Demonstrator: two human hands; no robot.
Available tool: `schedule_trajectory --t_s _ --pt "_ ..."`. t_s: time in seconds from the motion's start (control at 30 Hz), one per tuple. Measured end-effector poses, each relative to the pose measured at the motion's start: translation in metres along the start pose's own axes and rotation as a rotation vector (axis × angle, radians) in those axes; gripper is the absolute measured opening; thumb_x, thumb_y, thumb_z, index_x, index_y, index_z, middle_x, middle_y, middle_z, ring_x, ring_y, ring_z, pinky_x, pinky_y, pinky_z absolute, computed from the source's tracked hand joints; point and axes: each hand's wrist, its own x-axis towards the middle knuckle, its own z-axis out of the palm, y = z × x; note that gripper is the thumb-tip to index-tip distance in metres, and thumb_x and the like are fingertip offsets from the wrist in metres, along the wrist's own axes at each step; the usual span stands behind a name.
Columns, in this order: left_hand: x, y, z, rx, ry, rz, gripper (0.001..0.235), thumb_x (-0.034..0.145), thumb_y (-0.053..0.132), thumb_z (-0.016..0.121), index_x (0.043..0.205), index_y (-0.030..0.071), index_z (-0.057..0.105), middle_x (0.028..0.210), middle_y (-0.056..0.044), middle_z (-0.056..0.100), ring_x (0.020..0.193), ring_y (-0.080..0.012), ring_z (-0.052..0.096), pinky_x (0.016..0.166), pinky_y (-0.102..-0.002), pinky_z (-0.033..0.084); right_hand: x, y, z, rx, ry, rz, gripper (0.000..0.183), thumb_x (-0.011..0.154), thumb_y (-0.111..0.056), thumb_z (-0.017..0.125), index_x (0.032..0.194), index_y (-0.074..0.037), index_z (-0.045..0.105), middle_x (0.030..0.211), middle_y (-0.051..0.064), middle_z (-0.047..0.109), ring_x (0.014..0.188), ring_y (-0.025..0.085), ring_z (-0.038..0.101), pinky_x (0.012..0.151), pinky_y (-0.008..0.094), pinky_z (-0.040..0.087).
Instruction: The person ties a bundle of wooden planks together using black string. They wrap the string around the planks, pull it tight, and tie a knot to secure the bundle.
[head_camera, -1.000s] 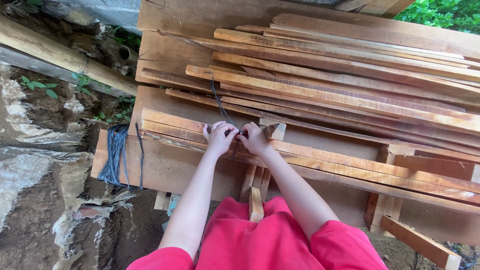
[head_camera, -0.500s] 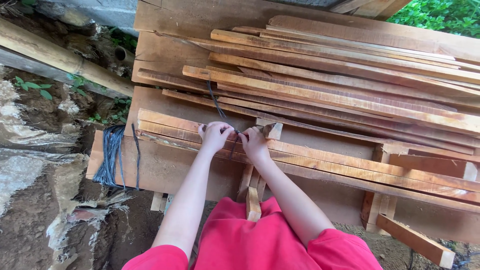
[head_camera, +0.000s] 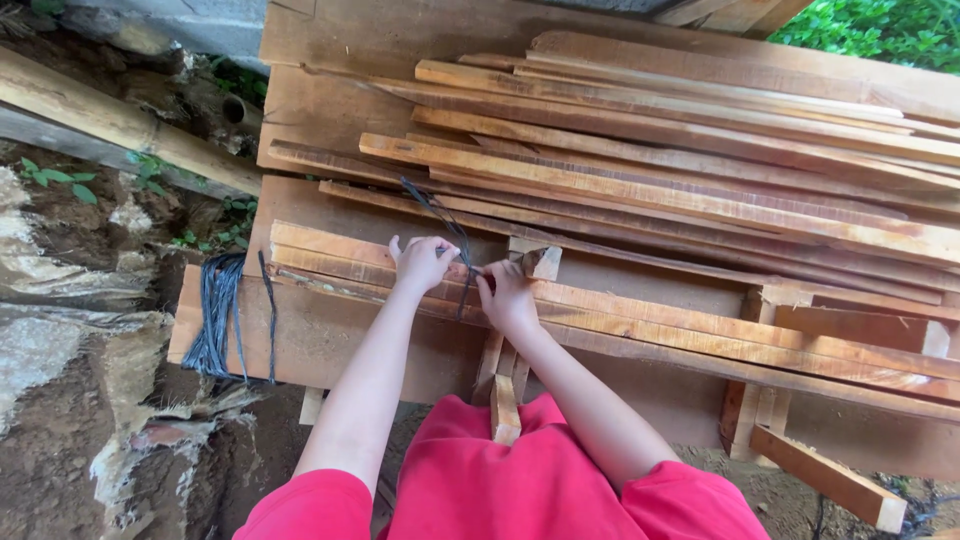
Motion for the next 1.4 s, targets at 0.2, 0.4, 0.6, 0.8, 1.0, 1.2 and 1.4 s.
schedule_trajectory --t_s 0.2,0.4,0.6,0.8,1.0,1.2,1.4 --pt "0.000 0.001 -0.001 0.012 -0.002 -0.004 0.025 0.097 0.050 0.058 0.104 0.033 0.075 0.114 0.005 0.076 0.126 -0.0186 0.059 0.122 -0.060 0.003 0.001 -0.007 0.009 0.215 0.045 0.185 0.009 0.090 -0.015 0.075 0.096 -0.010 0.070 0.094 0.010 0.070 0.096 0.030 0.068 0.086 0.037 0.054" --pt "-0.001 0.009 -0.006 0.017 -0.017 -0.047 0.024 0.097 0.050 0.058 0.105 0.036 0.076 0.117 0.005 0.076 0.129 -0.0181 0.057 0.122 -0.058 0.002 -0.006 0.002 0.014 0.326 -0.060 0.434 0.013 0.087 -0.023 0.077 0.096 -0.015 0.074 0.096 0.009 0.072 0.099 0.029 0.070 0.087 0.036 0.056" --pt "0.003 0.003 0.003 0.028 0.007 -0.039 0.023 0.097 0.050 0.059 0.104 0.035 0.077 0.116 0.004 0.076 0.129 -0.0180 0.057 0.122 -0.058 0.002 0.004 -0.002 -0.001 0.215 -0.180 0.459 0.014 0.084 -0.025 0.076 0.092 -0.014 0.072 0.092 0.012 0.071 0.094 0.032 0.071 0.082 0.041 0.058" --pt "0.001 0.007 -0.002 0.021 -0.004 -0.057 0.023 0.097 0.050 0.059 0.105 0.037 0.076 0.118 0.005 0.075 0.131 -0.0169 0.056 0.122 -0.057 0.002 0.005 -0.005 0.012 0.395 -0.144 0.669 0.016 0.089 -0.027 0.072 0.103 -0.018 0.073 0.096 0.005 0.078 0.095 0.020 0.074 0.084 0.033 0.057" --pt "0.002 0.008 0.000 0.051 0.000 -0.071 0.022 0.096 0.051 0.058 0.104 0.038 0.075 0.118 0.006 0.075 0.132 -0.0158 0.055 0.123 -0.056 0.002 0.007 -0.008 0.003 0.612 -0.170 0.651 0.026 0.089 -0.014 0.062 0.115 -0.014 0.060 0.089 0.001 0.073 0.085 0.014 0.065 0.084 0.031 0.053" --pt "0.003 0.009 0.000 0.041 -0.016 -0.086 0.023 0.096 0.049 0.057 0.104 0.037 0.075 0.119 0.007 0.075 0.133 -0.0152 0.054 0.123 -0.056 0.001 -0.003 -0.005 0.002 0.530 -0.055 0.554 0.021 0.089 -0.013 0.068 0.108 -0.019 0.066 0.084 0.004 0.073 0.085 0.018 0.069 0.083 0.034 0.054" --pt "0.002 0.010 -0.002 0.038 -0.015 -0.088 0.022 0.095 0.051 0.058 0.103 0.039 0.075 0.119 0.008 0.075 0.132 -0.0146 0.054 0.123 -0.056 0.003 -0.014 -0.025 0.004 0.906 0.099 0.534 0.023 0.093 0.003 0.063 0.112 -0.009 0.058 0.092 0.004 0.070 0.090 0.012 0.071 0.088 0.025 0.054"
